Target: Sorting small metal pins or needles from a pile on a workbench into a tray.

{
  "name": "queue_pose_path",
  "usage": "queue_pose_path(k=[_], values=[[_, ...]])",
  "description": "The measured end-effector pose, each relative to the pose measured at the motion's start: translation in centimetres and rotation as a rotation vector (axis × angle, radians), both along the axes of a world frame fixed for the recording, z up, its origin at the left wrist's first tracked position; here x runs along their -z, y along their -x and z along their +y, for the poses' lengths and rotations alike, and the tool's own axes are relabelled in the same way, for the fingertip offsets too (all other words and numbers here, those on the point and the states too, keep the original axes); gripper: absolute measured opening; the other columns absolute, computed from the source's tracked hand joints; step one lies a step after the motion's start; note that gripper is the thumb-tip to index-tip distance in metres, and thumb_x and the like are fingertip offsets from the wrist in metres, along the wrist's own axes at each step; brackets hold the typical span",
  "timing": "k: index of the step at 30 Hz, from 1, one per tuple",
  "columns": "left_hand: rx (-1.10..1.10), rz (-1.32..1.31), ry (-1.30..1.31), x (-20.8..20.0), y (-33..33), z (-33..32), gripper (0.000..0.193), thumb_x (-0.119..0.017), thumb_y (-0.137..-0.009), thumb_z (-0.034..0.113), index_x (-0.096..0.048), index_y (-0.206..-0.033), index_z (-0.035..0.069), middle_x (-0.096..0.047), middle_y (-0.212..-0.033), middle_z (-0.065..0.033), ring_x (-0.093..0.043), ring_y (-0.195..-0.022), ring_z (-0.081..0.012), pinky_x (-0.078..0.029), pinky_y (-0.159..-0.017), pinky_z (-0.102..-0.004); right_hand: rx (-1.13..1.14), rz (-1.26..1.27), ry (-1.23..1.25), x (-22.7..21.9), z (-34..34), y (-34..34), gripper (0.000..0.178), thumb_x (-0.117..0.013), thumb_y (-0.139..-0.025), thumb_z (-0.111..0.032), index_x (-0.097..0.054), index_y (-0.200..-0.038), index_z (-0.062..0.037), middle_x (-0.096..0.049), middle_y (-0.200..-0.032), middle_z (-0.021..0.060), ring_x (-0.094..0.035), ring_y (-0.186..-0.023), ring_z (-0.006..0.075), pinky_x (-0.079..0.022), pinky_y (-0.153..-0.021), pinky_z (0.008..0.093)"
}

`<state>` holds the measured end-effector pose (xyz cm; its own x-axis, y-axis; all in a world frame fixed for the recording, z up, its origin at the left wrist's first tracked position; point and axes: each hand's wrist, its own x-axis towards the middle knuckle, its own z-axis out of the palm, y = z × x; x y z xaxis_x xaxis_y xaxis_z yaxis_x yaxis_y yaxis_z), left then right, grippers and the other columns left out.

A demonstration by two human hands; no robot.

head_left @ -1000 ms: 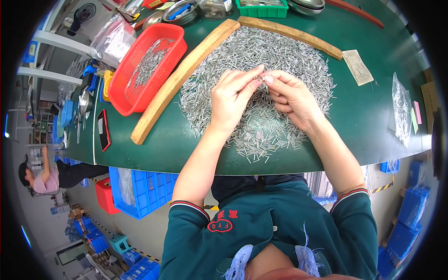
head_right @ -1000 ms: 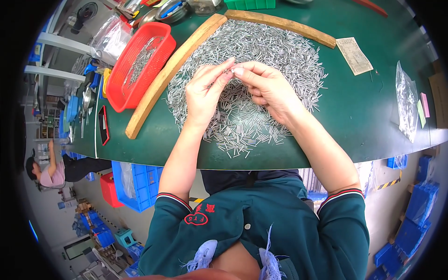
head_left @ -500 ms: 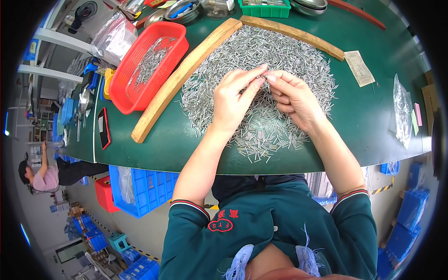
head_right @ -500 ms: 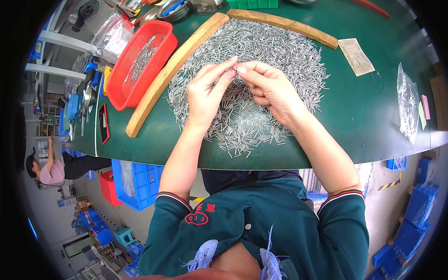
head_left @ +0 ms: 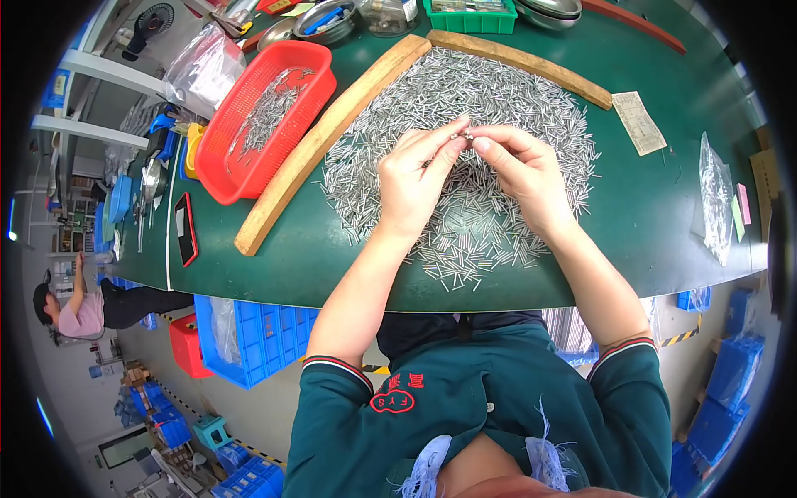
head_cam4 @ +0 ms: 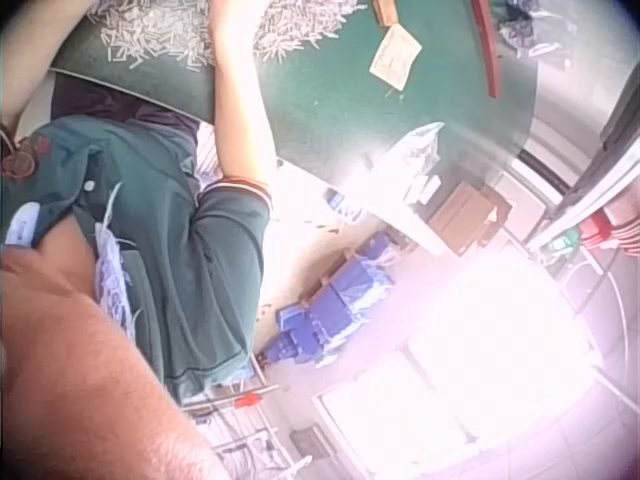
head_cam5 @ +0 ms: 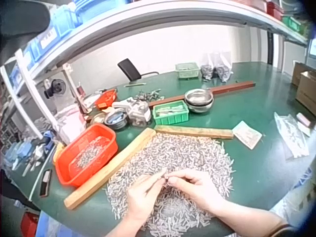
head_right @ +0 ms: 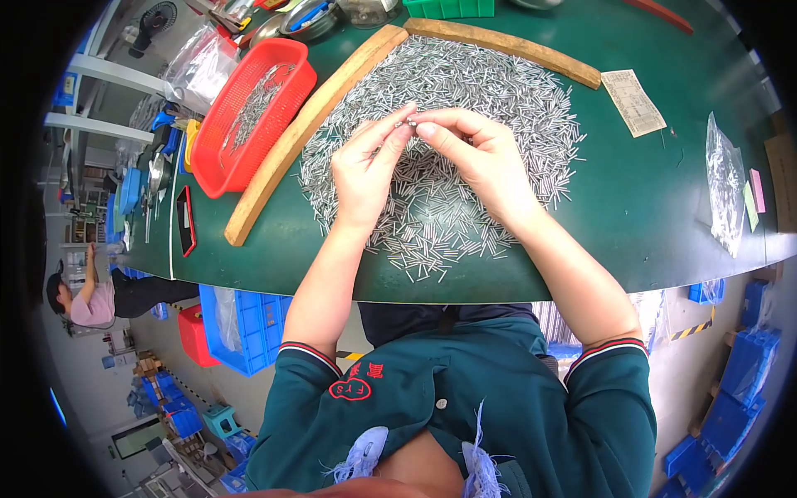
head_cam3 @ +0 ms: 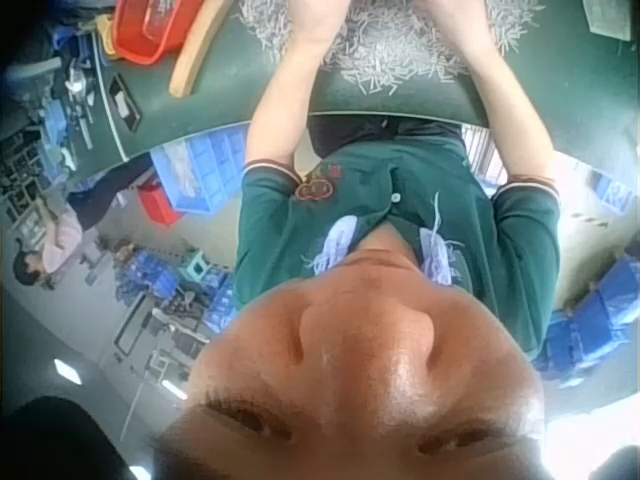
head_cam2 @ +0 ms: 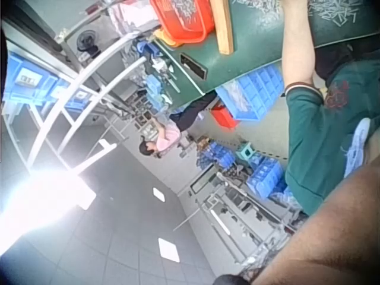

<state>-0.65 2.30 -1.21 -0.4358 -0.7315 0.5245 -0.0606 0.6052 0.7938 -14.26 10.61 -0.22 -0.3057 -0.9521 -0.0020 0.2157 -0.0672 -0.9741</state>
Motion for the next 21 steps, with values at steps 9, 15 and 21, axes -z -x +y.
queue_pose_path(k=[9,15,21], values=[[0.014,0.006,-0.037,0.1,0.0,0.0,0.026,-0.069,-0.083,0.008,-0.071,-0.109,0.009,-0.070,-0.084,-0.0069,-0.060,-0.071,-0.0135,-0.050,-0.067,-0.0260,0.008,0.000,0.039,0.0,0.0,-0.1,0.022,-0.065,-0.091,-0.016,-0.067,-0.109,-0.0035,-0.066,-0.094,-0.0004,-0.055,-0.084,0.0028,-0.043,-0.072,0.0177],[0.021,0.002,0.052,0.3,0.1,-0.2,0.027,-0.068,-0.082,0.008,-0.070,-0.109,0.007,-0.070,-0.084,-0.0064,-0.061,-0.073,-0.0155,-0.050,-0.069,-0.0272,-0.118,-0.235,-0.037,0.5,0.0,0.8,0.021,-0.061,-0.093,-0.023,-0.065,-0.106,-0.0066,-0.057,-0.077,-0.0055,-0.043,-0.065,-0.0002,-0.031,-0.050,0.0160],[-0.020,-0.057,0.206,0.4,0.2,-0.2,0.027,-0.070,-0.080,0.011,-0.071,-0.107,0.009,-0.069,-0.083,-0.0038,-0.060,-0.073,-0.0180,-0.047,-0.069,-0.0298,-0.192,-0.548,-0.085,0.4,-0.4,0.6,0.021,-0.055,-0.096,-0.027,-0.062,-0.101,-0.0084,-0.056,-0.081,-0.0036,-0.046,-0.066,0.0027,-0.035,-0.051,0.0165]])
